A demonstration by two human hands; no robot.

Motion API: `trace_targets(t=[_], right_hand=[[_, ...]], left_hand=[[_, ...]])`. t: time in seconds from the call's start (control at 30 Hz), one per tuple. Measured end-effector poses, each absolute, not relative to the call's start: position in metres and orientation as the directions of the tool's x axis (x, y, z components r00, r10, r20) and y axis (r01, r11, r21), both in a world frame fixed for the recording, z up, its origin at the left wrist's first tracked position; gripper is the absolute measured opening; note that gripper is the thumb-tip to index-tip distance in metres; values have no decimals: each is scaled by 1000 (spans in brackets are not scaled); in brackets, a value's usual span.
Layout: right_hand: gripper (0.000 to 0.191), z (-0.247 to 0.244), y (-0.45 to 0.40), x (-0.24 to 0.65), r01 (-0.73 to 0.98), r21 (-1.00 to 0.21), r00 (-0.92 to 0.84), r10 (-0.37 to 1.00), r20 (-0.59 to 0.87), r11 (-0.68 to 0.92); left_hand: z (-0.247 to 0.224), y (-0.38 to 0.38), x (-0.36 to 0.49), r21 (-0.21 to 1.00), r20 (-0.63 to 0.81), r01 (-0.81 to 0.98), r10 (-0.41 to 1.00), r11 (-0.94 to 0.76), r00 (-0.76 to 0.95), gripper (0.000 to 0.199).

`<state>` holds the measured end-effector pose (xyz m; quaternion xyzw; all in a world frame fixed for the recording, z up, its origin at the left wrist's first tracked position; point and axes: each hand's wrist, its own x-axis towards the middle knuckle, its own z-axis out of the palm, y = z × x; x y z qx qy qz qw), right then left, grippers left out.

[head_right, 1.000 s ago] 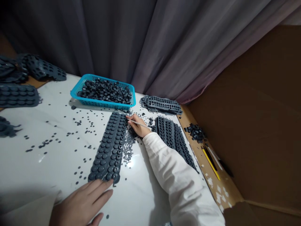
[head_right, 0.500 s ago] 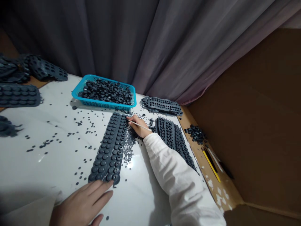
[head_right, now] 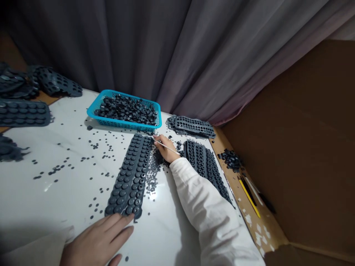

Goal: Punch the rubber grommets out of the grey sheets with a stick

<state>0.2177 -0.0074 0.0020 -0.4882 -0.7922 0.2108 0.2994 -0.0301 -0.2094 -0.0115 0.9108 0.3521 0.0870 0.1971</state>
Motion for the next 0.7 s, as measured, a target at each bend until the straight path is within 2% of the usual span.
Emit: trace_targets(t=[0.1,0.17,0.3,0.47,0.7], right_hand=[[12,0,-12,216,567,-708,-374,897,234,421],[12,-2,-13,216,567,-713,-375,900,224,413],[12,-3,-11,217,602,-680,-377,899,221,419],[10,0,-8,215,670,-594,-394,892,224,445],[12,-7,2,216,733,-552,-296,917,267,397]], left_hand=[[-11,-210,-30,396,34,605,669,-691,742,49],[-11,-210,-30,387,46,604,669,-697,742,48],[-11,-211,-30,412,49,604,679,-682,733,45],[-10,-211,-28,404,-22,612,662,-679,749,49],[-2,-211,-28,384,-18,616,661,-688,750,50]])
